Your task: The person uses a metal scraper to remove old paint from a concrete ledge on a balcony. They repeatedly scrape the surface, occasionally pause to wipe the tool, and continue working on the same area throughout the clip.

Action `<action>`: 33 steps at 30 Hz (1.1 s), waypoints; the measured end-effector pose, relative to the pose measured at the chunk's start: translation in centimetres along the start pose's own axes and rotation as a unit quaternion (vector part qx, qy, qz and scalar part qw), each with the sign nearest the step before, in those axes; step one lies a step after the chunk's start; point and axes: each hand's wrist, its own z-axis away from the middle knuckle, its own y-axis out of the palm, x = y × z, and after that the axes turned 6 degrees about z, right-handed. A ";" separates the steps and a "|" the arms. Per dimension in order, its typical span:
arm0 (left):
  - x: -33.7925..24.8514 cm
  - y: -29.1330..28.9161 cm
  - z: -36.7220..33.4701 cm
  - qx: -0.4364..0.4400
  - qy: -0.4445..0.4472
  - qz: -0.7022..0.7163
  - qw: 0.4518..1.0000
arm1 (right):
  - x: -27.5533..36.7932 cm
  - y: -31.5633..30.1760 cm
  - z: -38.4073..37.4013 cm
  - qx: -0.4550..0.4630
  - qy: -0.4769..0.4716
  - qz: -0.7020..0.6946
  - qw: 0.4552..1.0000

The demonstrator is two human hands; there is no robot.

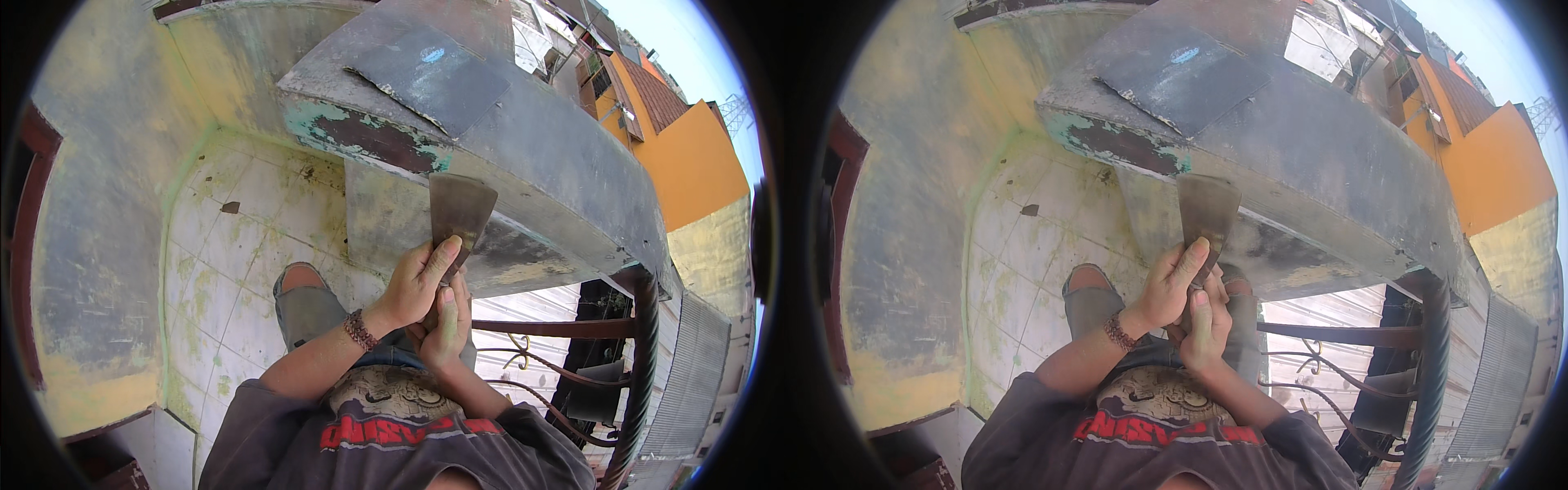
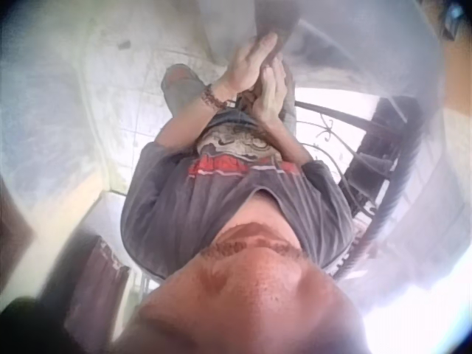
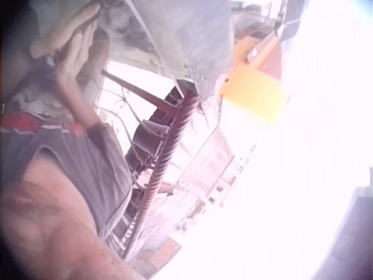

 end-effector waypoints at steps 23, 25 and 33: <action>-0.1 0.2 0.2 0.004 0.015 -0.046 0.999 | 0.4 0.4 -0.1 -0.019 -0.080 0.055 0.995; -1.3 0.1 -0.5 0.015 0.004 -0.003 1.000 | 0.1 0.3 0.0 -0.028 -0.056 0.028 0.998; -1.2 0.4 0.0 0.004 -0.006 0.008 1.000 | 0.9 0.3 0.4 -0.015 -0.005 -0.035 0.999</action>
